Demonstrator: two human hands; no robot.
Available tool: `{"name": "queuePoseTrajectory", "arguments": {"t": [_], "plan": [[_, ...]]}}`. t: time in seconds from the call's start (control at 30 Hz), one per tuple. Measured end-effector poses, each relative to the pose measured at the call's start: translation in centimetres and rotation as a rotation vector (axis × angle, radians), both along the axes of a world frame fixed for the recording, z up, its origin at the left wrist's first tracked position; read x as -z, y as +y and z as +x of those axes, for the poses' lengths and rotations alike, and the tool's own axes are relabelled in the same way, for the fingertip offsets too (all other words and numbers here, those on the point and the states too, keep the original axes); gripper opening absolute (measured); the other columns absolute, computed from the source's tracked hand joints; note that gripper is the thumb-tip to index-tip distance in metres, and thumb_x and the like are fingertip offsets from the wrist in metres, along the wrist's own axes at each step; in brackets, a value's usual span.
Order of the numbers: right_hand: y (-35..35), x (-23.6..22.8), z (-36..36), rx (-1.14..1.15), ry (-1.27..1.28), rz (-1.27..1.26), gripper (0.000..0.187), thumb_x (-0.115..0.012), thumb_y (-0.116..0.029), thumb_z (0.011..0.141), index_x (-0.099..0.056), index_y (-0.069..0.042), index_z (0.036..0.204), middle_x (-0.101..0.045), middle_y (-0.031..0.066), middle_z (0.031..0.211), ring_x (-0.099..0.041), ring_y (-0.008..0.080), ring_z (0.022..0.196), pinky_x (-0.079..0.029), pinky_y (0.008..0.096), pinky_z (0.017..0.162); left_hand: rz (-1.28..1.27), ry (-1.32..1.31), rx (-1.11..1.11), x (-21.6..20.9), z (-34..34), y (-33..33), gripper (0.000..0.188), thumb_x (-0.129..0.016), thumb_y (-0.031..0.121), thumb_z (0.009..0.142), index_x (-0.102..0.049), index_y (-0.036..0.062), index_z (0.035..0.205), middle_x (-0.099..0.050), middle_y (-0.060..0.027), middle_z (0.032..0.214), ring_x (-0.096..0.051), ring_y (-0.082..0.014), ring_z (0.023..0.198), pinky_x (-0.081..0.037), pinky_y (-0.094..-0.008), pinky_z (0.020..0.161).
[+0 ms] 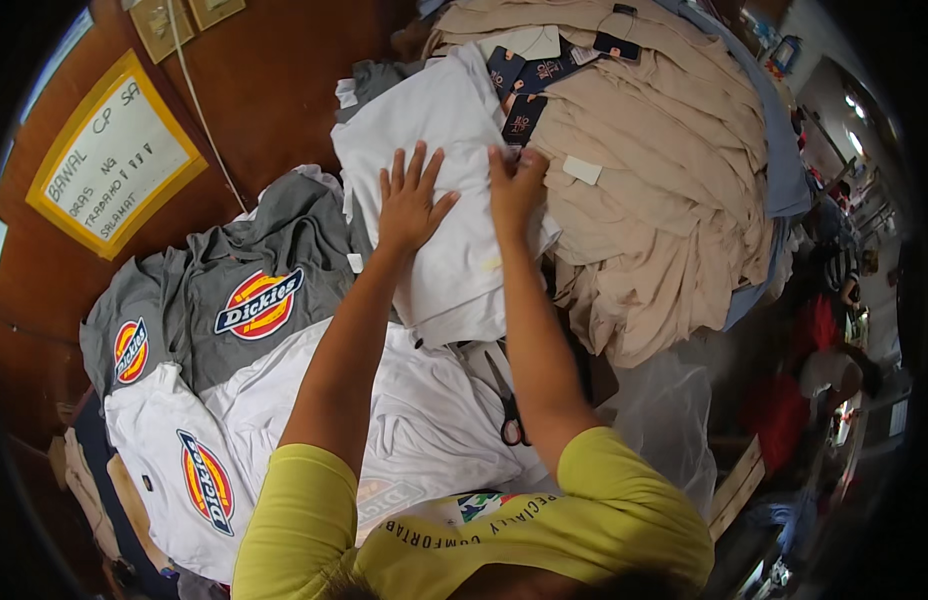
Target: The person trims threads from white t-shirts using shears and folds them into stacks at a work table.
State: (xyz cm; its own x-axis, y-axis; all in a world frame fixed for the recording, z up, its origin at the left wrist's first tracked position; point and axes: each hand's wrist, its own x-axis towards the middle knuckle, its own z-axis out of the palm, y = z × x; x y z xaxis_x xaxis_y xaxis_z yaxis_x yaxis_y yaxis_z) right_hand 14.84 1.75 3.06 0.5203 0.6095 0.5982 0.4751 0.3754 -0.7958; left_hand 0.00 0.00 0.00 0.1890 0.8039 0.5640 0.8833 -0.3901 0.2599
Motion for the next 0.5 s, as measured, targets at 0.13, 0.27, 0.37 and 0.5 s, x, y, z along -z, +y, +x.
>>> {"name": "queuePoseTrajectory", "arguments": {"t": [0.13, 0.27, 0.37, 0.5], "plan": [[-2.1, 0.4, -1.2, -0.291, -0.085, -0.313, 0.045, -0.068, -0.044, 0.073, -0.056, 0.000, 0.073, -0.058, 0.0133, 0.062, -0.057, 0.0298, 0.057, -0.044, 0.0378, 0.056, 0.032, -0.049, -0.035, 2.0, -1.4, -0.1, 0.071, -0.047, 0.056, 0.081, -0.030, 0.0176, 0.139, -0.019, -0.0078, 0.147, -0.013, -0.0352, 0.135, -0.010, -0.0556, 0.105], [2.5, -1.6, -1.4, 0.084, -0.738, 0.126, 0.058, -0.066, -0.055, 0.067, -0.063, 0.001, 0.084, -0.062, 0.0176, 0.070, -0.060, 0.0356, 0.066, -0.046, 0.0410, 0.066, 0.018, -0.092, -0.055, 2.6, -1.6, 1.5, 0.073, -0.047, 0.057, 0.081, -0.029, 0.0166, 0.139, -0.019, -0.0070, 0.147, -0.012, -0.0343, 0.135, -0.011, -0.0549, 0.105], [6.5, -0.7, -2.1, -0.205, -0.594, -0.033, 0.062, -0.066, -0.056, 0.065, -0.064, 0.000, 0.092, -0.063, 0.0215, 0.079, -0.060, 0.0379, 0.076, -0.046, 0.0415, 0.074, 0.000, -0.091, -0.036, 2.0, -0.8, 2.1, 0.075, -0.048, 0.058, 0.080, -0.026, 0.0176, 0.140, -0.017, -0.0066, 0.148, -0.008, -0.0363, 0.135, -0.009, -0.0596, 0.103], [8.6, -1.7, -2.5, -0.518, -0.472, -0.206, 0.064, -0.066, -0.051, 0.068, -0.059, 0.000, 0.105, -0.063, 0.0235, 0.092, -0.058, 0.0398, 0.090, -0.045, 0.0397, 0.080, 0.083, -0.024, -0.083, 0.6, -0.9, 3.2, 0.077, -0.049, 0.057, 0.079, -0.024, 0.0199, 0.141, -0.015, -0.0059, 0.148, -0.004, -0.0398, 0.135, -0.009, -0.0670, 0.098]]}}
